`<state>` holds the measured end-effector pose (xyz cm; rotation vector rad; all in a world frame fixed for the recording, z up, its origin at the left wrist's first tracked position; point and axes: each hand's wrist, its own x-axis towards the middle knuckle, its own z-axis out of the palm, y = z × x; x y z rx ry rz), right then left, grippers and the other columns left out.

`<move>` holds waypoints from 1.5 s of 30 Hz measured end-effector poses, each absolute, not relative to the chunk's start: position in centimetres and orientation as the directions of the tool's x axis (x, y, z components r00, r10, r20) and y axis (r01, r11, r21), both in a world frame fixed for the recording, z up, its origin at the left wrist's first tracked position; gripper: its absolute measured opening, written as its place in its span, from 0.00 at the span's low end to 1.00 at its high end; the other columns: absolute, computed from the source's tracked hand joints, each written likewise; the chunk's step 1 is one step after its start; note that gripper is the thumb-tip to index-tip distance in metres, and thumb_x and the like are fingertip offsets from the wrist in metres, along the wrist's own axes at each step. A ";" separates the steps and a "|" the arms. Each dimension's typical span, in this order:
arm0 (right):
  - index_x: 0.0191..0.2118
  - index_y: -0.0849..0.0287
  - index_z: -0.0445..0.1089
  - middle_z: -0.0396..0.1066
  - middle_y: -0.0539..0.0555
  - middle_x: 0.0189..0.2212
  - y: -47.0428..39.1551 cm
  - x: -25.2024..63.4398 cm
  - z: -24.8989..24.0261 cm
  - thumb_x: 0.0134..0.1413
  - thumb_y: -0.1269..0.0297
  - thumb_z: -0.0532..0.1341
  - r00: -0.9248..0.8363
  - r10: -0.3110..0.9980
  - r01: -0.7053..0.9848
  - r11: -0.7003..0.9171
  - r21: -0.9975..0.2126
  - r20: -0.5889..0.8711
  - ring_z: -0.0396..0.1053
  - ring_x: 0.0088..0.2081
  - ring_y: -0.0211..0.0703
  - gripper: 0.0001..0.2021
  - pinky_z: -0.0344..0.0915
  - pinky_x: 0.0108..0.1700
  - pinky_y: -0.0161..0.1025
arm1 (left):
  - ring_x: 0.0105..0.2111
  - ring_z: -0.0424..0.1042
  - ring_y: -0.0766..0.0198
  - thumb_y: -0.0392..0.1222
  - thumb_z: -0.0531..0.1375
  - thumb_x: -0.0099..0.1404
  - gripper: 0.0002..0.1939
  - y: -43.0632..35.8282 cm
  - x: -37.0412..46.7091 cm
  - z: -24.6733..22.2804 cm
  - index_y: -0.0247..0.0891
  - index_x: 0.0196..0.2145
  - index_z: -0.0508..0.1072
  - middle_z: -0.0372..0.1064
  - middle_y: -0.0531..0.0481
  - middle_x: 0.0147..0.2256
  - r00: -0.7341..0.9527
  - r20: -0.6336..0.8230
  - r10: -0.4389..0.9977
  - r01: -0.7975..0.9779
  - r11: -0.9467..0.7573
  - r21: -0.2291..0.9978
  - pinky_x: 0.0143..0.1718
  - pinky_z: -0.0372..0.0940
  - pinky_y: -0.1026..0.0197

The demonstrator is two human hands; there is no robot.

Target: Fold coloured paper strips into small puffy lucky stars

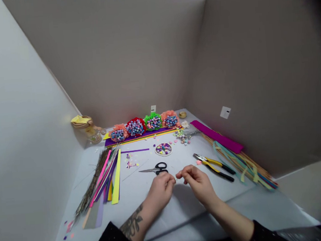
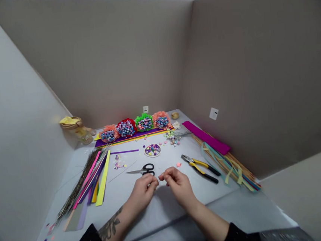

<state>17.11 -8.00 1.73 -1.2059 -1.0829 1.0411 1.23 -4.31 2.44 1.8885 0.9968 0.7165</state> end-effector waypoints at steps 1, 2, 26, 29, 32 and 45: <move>0.28 0.57 0.68 0.74 0.53 0.28 -8.3 17.0 1.8 0.53 0.55 0.62 0.196 0.977 -0.007 0.088 -0.996 0.085 0.68 0.28 0.41 0.11 0.64 0.30 0.38 | 0.30 0.64 0.63 0.36 0.50 0.63 0.12 -4.6 1.3 2.4 0.37 0.26 0.69 0.66 0.49 0.27 0.512 0.153 0.845 0.382 -0.384 0.841 0.35 0.61 0.60; 0.28 0.57 0.68 0.74 0.53 0.28 -8.7 16.9 1.9 0.53 0.55 0.61 0.212 0.973 0.013 0.097 -0.995 0.097 0.67 0.27 0.40 0.11 0.65 0.30 0.38 | 0.31 0.65 0.62 0.35 0.48 0.65 0.13 -4.9 1.4 2.3 0.37 0.27 0.69 0.66 0.48 0.28 0.511 0.193 0.837 0.402 -0.432 0.808 0.36 0.61 0.60; 0.23 0.58 0.62 0.66 0.50 0.19 -10.9 21.2 1.8 0.52 0.50 0.60 0.115 0.993 -0.072 0.028 -0.997 0.020 0.60 0.20 0.36 0.17 0.58 0.24 0.33 | 0.27 0.67 0.64 0.28 0.47 0.61 0.10 -12.4 1.9 0.0 0.39 0.29 0.63 0.65 0.47 0.26 0.536 0.363 0.762 0.467 -0.626 0.624 0.28 0.62 0.65; 0.31 0.58 0.67 0.72 0.54 0.28 -5.1 26.6 4.8 0.59 0.56 0.53 0.271 0.899 0.461 0.192 -0.867 0.343 0.66 0.28 0.41 0.13 0.62 0.32 0.36 | 0.28 0.66 0.64 0.30 0.47 0.65 0.10 -12.4 0.4 0.4 0.39 0.28 0.62 0.64 0.48 0.26 0.455 0.341 0.823 0.518 -0.556 0.650 0.29 0.62 0.65; 0.38 0.59 0.70 0.74 0.58 0.36 1.9 31.4 6.3 0.62 0.64 0.48 0.017 0.913 0.971 0.082 -0.225 0.407 0.68 0.38 0.46 0.13 0.60 0.38 0.38 | 0.28 0.66 0.64 0.33 0.46 0.67 0.11 -12.6 -2.4 0.1 0.39 0.28 0.62 0.64 0.48 0.27 0.328 0.357 0.875 0.562 -0.485 0.671 0.31 0.63 0.64; 0.37 0.61 0.73 0.75 0.63 0.37 12.3 32.9 1.9 0.56 0.74 0.53 -0.228 0.970 0.973 0.223 0.062 0.085 0.68 0.42 0.50 0.11 0.57 0.42 0.38 | 0.36 0.74 0.57 0.44 0.54 0.63 0.11 -14.7 -10.5 -2.6 0.38 0.34 0.74 0.74 0.44 0.35 -0.080 0.420 0.904 0.744 -0.226 0.629 0.36 0.70 0.59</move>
